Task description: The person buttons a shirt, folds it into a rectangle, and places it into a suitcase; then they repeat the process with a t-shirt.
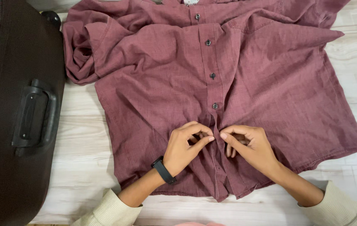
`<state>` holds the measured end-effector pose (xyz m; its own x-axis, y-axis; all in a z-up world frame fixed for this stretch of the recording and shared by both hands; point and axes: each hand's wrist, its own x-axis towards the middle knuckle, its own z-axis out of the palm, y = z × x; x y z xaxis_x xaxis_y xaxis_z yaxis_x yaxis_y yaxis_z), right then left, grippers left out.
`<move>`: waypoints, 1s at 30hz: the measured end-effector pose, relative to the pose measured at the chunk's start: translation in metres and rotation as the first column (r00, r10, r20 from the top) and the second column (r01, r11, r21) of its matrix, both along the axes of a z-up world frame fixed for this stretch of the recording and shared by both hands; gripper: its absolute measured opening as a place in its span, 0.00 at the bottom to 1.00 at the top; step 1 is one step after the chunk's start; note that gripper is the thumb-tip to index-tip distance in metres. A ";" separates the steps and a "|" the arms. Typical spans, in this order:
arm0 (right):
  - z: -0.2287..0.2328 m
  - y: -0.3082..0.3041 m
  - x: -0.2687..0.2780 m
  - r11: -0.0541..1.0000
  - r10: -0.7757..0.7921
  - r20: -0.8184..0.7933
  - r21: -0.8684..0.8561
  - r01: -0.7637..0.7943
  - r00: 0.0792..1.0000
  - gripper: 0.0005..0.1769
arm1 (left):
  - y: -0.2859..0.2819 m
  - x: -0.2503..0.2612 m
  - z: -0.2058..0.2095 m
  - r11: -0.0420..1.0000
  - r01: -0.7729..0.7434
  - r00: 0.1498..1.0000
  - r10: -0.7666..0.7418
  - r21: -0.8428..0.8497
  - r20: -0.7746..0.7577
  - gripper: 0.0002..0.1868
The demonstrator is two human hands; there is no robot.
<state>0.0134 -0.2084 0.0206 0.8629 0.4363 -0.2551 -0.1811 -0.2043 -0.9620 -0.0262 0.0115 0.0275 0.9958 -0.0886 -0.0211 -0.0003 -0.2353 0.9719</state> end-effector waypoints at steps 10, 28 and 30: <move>-0.003 -0.004 0.007 0.996 0.084 -0.050 -0.019 -0.085 0.995 0.10 | -0.001 0.000 -0.002 1.000 -0.010 1.000 0.010 -0.010 0.009 0.06; 0.017 0.011 0.000 0.972 0.087 0.021 -0.221 -0.080 0.996 0.09 | -0.003 0.000 -0.001 1.000 0.016 0.999 -0.016 0.001 -0.033 0.10; 0.019 0.011 -0.001 0.968 0.077 0.019 -0.241 -0.071 0.997 0.10 | -0.003 0.000 -0.001 1.000 0.017 1.000 -0.017 0.005 -0.023 0.12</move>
<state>0.0121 -0.1969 0.0392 0.8388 0.4280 -0.3365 -0.1306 -0.4420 -0.8875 -0.0259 0.0084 0.0265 0.9934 -0.1055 -0.0440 0.0175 -0.2405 0.9705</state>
